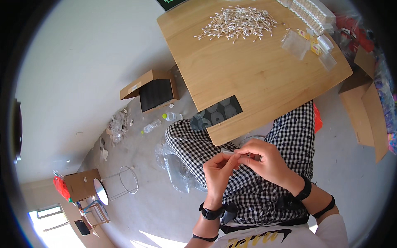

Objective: Organizing cotton swabs and placing them into small plastic bags with labels.

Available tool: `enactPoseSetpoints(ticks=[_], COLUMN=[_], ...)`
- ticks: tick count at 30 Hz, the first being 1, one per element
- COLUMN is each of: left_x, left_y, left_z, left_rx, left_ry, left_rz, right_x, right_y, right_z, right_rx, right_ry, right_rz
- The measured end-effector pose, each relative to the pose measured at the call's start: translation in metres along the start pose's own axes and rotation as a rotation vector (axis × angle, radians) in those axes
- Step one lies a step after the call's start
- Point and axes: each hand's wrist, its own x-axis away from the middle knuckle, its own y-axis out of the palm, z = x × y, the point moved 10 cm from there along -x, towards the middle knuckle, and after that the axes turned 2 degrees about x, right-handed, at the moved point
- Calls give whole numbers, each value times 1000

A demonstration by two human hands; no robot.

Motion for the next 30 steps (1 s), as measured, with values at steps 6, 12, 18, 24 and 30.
enactPoseSetpoints(ticks=[6, 12, 18, 24, 30], left_x=[6, 11, 0, -6, -2], left_y=[6, 21, 10, 14, 24], left_z=[6, 34, -4, 29, 35], left_rx=[-67, -285, -59, -490, -486], left_ry=[66, 354, 39, 307, 280], left_rz=[23, -34, -17, -67, -106], right_x=[-1, 3, -3, -10, -17], right_y=[-9, -17, -13, -8, -7], right_z=[-2, -11, -13, -5, -16], right_rx=[60, 324, 174, 110, 361], right_ry=[58, -75, -59, 59, -44], right_rz=[83, 269, 145, 53, 45])
